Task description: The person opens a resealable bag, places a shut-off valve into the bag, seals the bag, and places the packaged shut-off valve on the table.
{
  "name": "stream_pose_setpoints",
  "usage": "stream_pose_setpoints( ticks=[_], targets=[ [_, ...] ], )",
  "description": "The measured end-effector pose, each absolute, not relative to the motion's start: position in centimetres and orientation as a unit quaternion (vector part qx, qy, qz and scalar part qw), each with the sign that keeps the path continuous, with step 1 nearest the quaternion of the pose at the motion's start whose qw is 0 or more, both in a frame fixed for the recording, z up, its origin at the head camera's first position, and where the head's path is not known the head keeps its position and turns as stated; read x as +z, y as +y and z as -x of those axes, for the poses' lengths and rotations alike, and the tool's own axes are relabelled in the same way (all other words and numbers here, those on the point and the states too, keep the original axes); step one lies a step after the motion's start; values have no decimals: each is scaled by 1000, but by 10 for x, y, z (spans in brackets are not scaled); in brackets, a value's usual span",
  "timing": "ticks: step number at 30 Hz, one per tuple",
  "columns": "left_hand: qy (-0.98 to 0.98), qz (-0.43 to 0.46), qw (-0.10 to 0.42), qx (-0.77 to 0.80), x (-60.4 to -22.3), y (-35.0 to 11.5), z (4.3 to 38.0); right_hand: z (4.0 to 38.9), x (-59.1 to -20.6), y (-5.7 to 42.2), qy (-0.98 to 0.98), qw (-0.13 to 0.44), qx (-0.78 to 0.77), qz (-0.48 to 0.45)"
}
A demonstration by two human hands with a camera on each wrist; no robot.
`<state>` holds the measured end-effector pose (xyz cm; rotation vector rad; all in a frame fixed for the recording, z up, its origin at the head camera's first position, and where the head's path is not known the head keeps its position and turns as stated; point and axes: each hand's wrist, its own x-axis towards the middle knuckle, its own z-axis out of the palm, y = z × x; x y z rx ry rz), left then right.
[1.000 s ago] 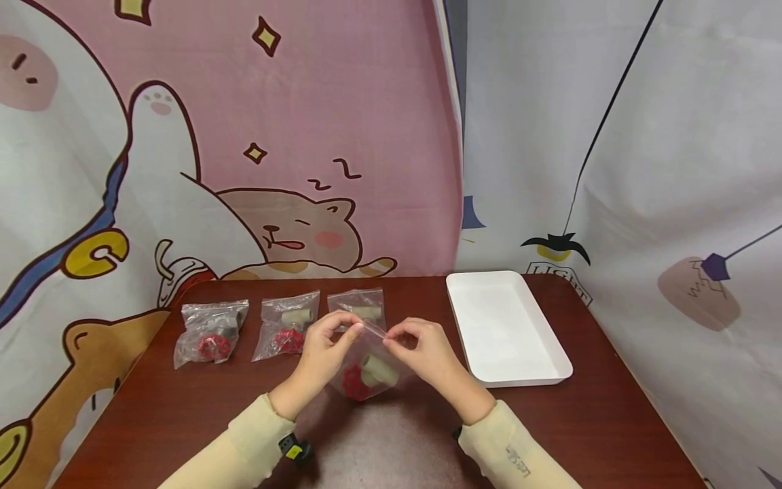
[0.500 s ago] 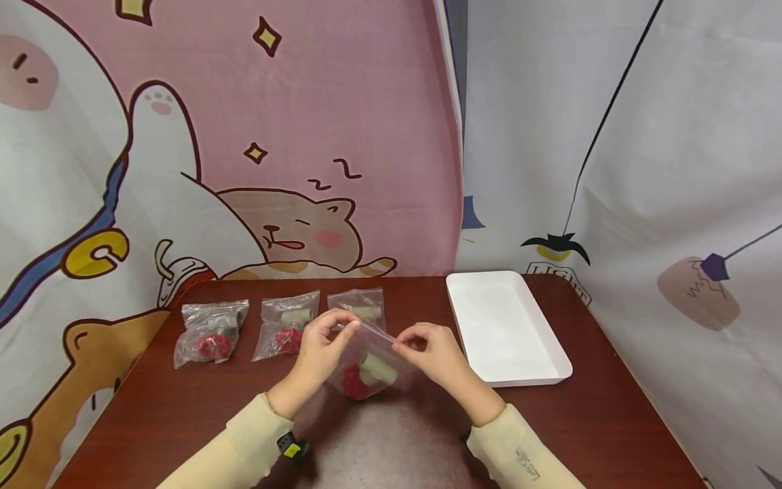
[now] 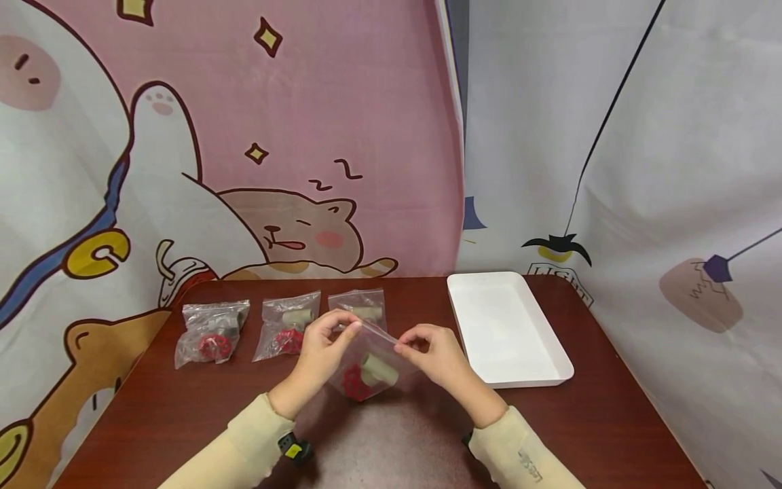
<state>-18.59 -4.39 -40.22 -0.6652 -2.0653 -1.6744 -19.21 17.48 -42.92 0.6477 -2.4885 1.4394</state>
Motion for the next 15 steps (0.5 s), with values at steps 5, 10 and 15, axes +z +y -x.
stream_pose_setpoints(
  ticks=[5,10,15],
  targets=[
    [-737,236,201,-601,-402,-44,186,192,-435,182,-850,101,469,-219],
    [-735,231,204,-604,-401,-45,187,188,-436,188,-860,107,451,-212],
    [-740,231,204,-598,-401,-45,187,176,-416,182,-859,110,451,-217]
  ],
)
